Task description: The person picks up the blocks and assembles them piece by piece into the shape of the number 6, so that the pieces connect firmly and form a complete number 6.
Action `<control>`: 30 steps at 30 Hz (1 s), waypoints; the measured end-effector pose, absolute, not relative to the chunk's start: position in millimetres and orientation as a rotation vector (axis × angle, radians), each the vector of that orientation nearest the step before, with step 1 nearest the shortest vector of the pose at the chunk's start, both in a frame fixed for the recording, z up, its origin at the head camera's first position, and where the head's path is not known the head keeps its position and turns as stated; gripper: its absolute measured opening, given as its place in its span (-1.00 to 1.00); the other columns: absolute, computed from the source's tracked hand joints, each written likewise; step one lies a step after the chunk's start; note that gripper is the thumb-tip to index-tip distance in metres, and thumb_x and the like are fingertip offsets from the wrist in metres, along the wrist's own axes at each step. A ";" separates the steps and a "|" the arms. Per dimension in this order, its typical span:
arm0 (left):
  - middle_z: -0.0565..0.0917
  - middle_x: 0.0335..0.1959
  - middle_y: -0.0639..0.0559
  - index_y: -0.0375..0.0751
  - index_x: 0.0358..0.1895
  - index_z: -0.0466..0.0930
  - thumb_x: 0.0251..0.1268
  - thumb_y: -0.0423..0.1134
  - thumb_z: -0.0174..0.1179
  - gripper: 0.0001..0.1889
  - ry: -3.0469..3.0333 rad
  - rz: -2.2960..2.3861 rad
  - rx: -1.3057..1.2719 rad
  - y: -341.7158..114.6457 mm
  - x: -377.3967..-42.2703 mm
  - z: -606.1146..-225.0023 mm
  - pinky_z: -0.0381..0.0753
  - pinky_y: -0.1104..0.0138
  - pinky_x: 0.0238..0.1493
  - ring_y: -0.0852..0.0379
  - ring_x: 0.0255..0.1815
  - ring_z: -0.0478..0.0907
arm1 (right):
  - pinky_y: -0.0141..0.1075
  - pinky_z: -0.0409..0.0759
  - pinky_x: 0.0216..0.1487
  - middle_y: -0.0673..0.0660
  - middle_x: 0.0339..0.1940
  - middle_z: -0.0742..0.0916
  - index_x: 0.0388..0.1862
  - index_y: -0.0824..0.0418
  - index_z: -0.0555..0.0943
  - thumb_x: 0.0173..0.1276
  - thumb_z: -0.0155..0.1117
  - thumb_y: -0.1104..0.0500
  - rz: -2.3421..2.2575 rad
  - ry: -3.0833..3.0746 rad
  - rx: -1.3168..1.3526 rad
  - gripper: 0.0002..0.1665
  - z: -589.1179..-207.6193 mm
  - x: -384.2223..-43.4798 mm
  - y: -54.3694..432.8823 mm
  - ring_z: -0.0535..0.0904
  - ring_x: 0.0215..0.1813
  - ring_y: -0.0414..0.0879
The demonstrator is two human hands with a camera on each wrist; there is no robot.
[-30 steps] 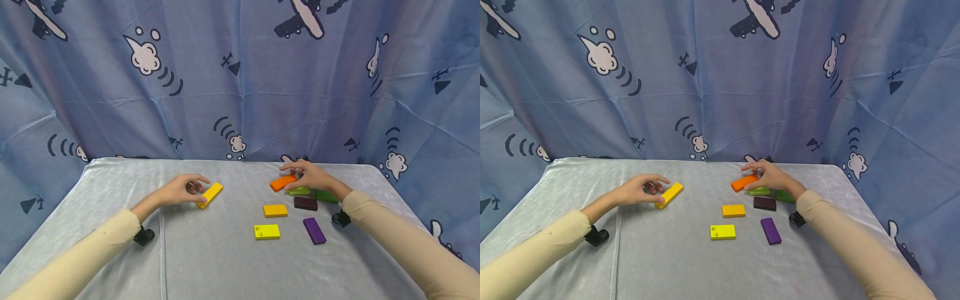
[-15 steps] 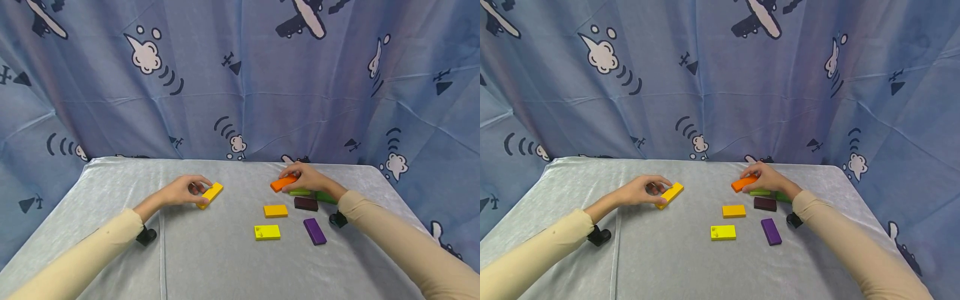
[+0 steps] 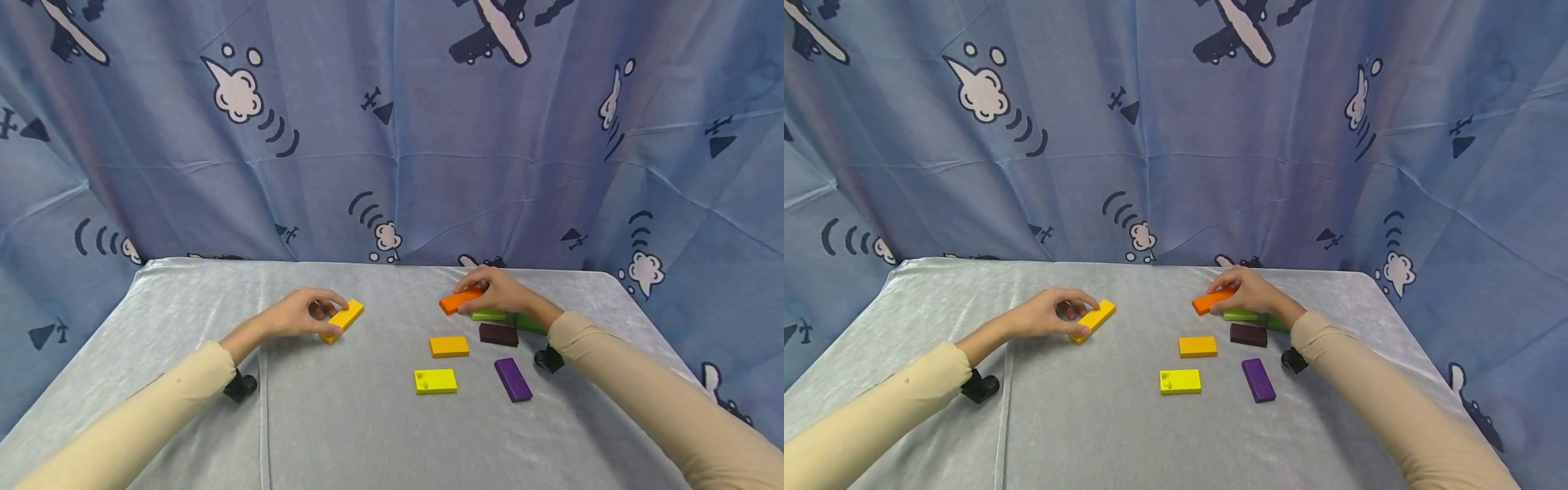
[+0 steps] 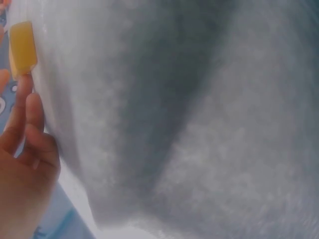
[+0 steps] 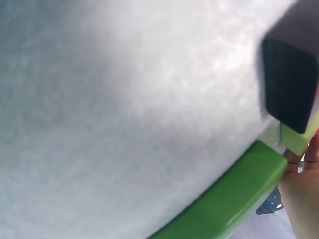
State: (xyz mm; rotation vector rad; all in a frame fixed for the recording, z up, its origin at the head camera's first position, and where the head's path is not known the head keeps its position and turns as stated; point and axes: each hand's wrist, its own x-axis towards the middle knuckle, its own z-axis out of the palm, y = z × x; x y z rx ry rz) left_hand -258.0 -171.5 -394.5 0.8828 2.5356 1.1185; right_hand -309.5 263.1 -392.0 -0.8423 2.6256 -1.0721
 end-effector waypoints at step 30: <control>0.68 -0.09 0.02 -0.15 0.18 0.68 0.24 -0.15 0.48 -0.55 2.540 1.082 0.879 -171.1 -259.7 -394.8 0.56 0.19 -0.07 0.07 -0.17 0.57 | -0.05 0.52 0.02 0.12 -0.12 0.73 -0.07 0.26 0.77 0.20 0.59 0.26 -1.049 2.628 -0.864 -0.69 -389.2 -311.8 258.0 0.52 -0.10 0.10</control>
